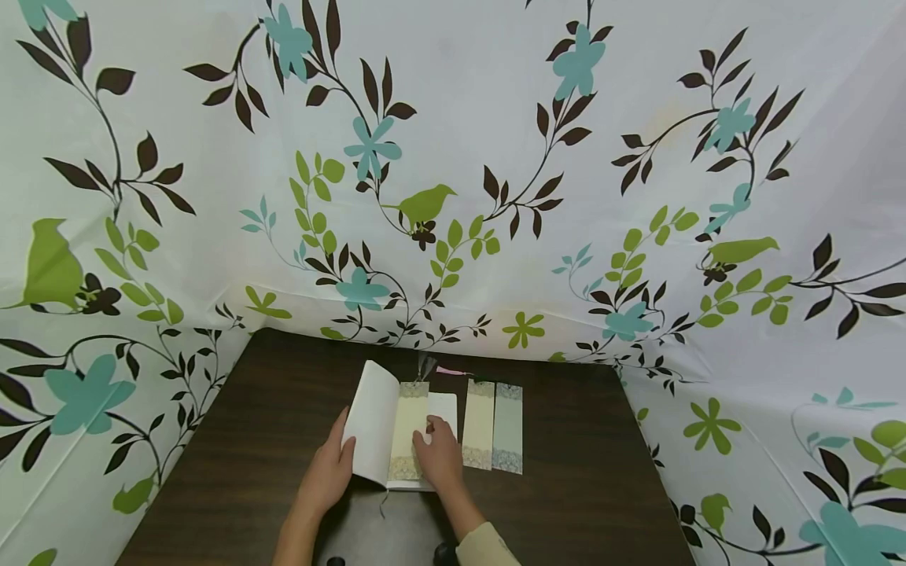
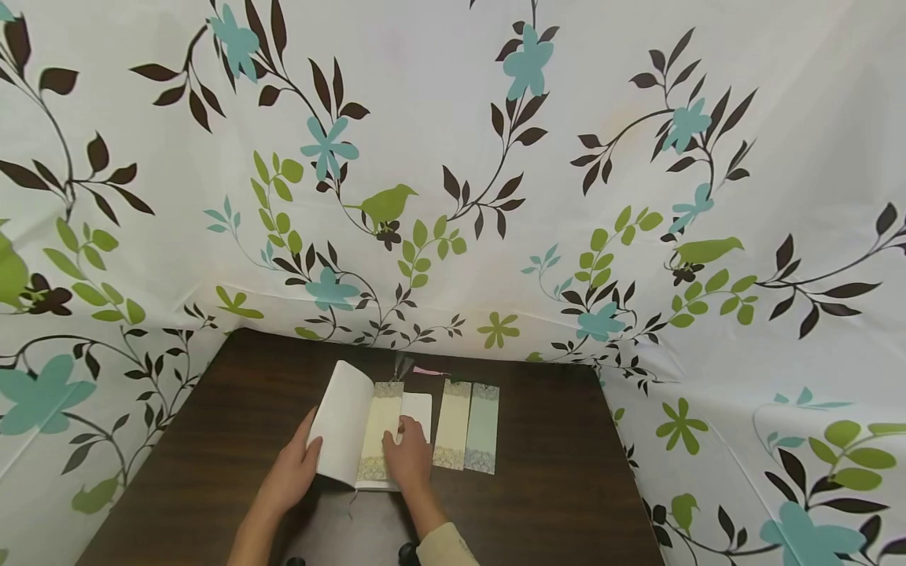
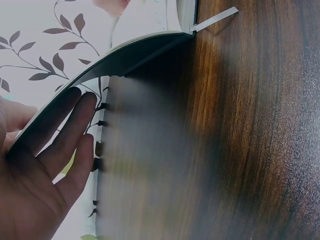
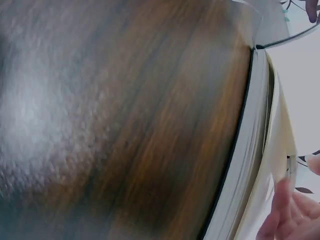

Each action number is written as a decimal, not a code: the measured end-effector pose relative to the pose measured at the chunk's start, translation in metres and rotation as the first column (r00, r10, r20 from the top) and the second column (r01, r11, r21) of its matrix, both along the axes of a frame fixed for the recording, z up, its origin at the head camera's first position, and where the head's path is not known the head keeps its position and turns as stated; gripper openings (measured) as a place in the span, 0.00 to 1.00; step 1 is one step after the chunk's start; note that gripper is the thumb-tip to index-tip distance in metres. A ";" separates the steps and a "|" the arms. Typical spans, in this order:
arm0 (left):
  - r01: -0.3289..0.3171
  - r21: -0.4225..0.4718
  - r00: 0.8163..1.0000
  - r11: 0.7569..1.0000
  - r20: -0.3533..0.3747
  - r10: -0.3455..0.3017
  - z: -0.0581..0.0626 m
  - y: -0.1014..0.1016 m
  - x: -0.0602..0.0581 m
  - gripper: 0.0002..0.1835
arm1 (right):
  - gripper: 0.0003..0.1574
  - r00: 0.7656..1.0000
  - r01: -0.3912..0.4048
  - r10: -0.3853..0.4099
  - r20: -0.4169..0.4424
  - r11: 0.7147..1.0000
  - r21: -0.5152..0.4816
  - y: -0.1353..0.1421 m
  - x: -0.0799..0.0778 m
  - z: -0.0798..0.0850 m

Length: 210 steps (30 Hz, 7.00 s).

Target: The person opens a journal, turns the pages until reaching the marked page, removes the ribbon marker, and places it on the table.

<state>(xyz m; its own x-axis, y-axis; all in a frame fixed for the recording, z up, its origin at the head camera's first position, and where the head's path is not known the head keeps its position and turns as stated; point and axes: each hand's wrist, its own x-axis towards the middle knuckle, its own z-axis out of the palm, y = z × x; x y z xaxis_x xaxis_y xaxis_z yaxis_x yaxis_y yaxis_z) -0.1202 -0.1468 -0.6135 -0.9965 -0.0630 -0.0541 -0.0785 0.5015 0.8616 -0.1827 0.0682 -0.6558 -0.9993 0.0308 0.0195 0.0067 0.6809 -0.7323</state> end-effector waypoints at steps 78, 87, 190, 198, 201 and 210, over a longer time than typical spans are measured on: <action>0.013 0.037 0.999 0.999 0.042 -0.014 0.004 -0.003 -0.005 0.34 | 0.24 0.946 0.319 -0.311 0.091 0.944 -0.086 0.180 -0.027 0.021; 0.020 0.032 0.997 0.999 0.068 -0.022 0.002 -0.002 0.001 0.34 | 0.19 0.993 0.103 -0.095 0.064 0.985 -0.140 0.125 -0.003 0.011; -0.076 -0.065 0.983 0.995 0.163 0.086 0.009 0.008 0.000 0.41 | 0.40 0.829 -0.553 0.559 -0.001 0.821 0.146 0.008 0.044 0.015; -0.182 -0.085 0.979 0.980 0.079 0.188 0.005 0.007 0.001 0.21 | 0.35 0.782 -0.587 0.622 -0.037 0.755 0.291 0.017 0.042 0.014; -0.227 -0.087 0.972 0.970 0.048 0.232 0.003 0.007 0.002 0.17 | 0.34 0.814 -0.522 0.580 -0.023 0.748 0.410 0.026 0.036 0.010; -0.246 -0.094 0.967 0.965 0.040 0.250 -0.001 0.005 0.000 0.16 | 0.36 0.803 -0.543 0.583 0.123 0.632 0.554 0.049 0.017 0.010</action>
<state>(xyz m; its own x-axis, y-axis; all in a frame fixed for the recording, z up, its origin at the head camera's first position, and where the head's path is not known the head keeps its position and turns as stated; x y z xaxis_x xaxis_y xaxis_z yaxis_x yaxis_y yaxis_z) -0.1206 -0.1415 -0.6140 -0.9452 -0.3145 -0.0882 -0.2530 0.5342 0.8066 -0.1656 0.1168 -0.6461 -0.8149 -0.5727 -0.0897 -0.5435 0.8086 -0.2254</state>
